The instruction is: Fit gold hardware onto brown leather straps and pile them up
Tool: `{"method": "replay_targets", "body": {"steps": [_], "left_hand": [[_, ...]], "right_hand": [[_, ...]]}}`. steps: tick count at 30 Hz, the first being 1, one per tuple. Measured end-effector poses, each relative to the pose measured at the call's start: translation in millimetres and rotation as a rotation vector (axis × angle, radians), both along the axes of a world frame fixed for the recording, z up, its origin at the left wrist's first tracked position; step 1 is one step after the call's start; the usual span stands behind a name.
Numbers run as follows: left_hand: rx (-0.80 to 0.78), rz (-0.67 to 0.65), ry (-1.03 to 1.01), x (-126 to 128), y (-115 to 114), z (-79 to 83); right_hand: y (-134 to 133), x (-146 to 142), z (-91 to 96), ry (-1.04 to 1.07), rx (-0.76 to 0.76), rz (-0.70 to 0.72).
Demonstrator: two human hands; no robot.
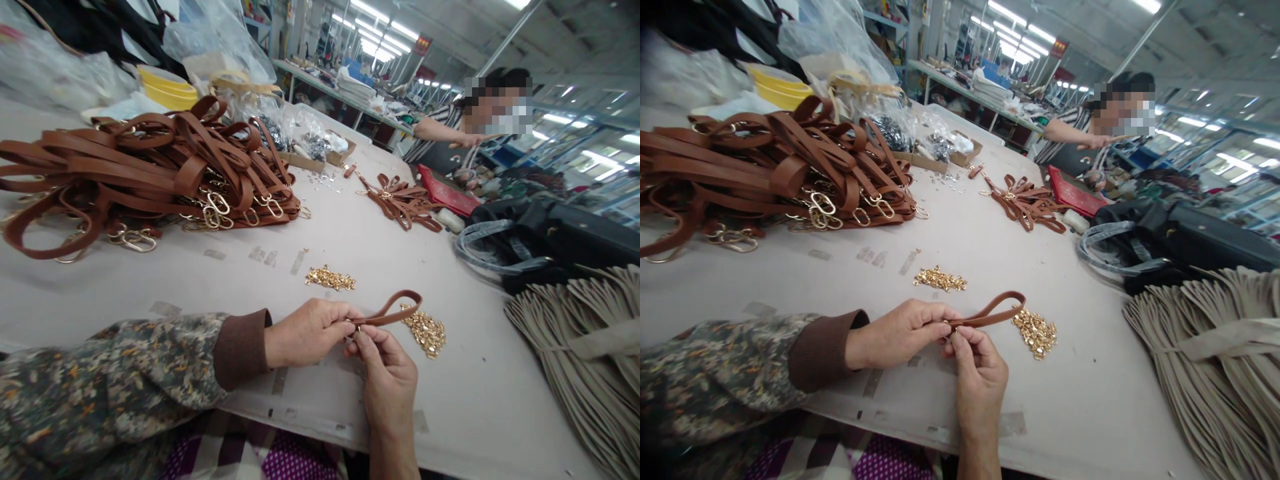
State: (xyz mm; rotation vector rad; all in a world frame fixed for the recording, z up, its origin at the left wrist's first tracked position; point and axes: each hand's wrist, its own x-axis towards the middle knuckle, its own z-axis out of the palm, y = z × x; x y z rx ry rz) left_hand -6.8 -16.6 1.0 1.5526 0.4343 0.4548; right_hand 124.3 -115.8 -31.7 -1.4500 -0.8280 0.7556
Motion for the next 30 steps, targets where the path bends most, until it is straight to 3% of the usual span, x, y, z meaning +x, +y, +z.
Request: {"method": "replay_targets", "body": {"steps": [4,12,17,20,25,30], "left_hand": [[0.166,0.003,0.036,-3,0,3.7],[0.329,0.02,0.037,-1,-3,1.9],[0.233,0.047,0.035,0,-3,-2.1],[0.035,0.086,0.061,0,-1,-4.1],[-0.16,0.058,0.067,2,-1,-4.3],[-0.238,0.038,0.092,3,-2,1.3]], "right_hand": [[-1,-3,2.8,-0.001,0.025,-0.008],[3,-8,7.8,-0.055,0.044,-0.04],[3,-10,12.0,-0.126,0.018,-0.042],[-8,10,14.9,-0.369,-0.063,-0.07],[-41,77,10.2,-1.053,-0.388,-0.307],[-54,113,0.5,-1.536,-0.508,-0.215]]}}
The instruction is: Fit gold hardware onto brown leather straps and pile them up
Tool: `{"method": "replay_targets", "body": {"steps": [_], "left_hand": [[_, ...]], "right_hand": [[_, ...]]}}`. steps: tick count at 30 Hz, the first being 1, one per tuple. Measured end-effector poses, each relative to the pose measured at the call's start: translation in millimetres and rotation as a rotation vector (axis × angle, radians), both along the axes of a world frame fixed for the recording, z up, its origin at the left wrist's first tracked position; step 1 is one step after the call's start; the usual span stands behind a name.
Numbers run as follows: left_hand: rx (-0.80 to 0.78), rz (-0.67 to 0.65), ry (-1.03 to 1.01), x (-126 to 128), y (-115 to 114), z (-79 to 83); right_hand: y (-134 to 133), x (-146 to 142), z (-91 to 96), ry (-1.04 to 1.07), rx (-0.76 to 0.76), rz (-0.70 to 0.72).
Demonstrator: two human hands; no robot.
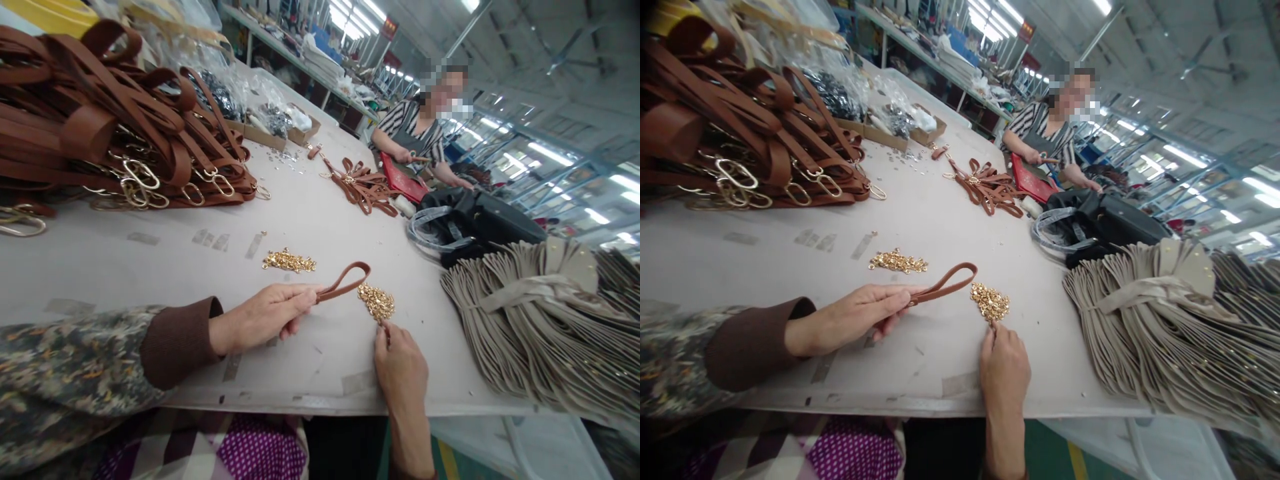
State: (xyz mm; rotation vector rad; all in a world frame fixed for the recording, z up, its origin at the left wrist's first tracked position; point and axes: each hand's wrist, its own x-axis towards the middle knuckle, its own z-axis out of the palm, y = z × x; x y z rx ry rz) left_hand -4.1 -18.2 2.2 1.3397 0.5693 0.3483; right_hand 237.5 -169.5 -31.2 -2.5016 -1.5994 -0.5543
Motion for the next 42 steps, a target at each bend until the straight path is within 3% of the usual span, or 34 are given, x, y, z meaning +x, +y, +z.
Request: {"method": "replay_targets", "body": {"steps": [8,13,18,22,24,27,35,42], "left_hand": [[-0.057,0.044,0.033,-1,1,5.6],[-0.092,0.099,0.035,3,1,-2.1],[-0.109,0.12,0.041,6,1,-6.4],[-0.083,0.098,0.028,8,-1,-7.2],[-0.055,0.089,0.026,8,-3,-7.7],[0.026,0.096,0.027,7,-5,-7.9],[0.298,0.138,0.02,4,-6,-4.5],[0.412,0.116,-0.012,4,-7,-5.9]], "right_hand": [[10,5,0.6,-0.131,-0.051,0.04],[9,4,1.7,-0.022,0.086,0.031],[12,-43,14.9,0.444,0.36,0.205],[29,-87,18.9,0.487,0.404,0.49],[36,-97,16.6,0.476,0.402,0.559],[42,-100,12.2,0.496,0.412,0.555],[39,-98,10.3,0.418,0.427,0.614],[38,-99,13.0,0.318,0.425,0.632]]}}
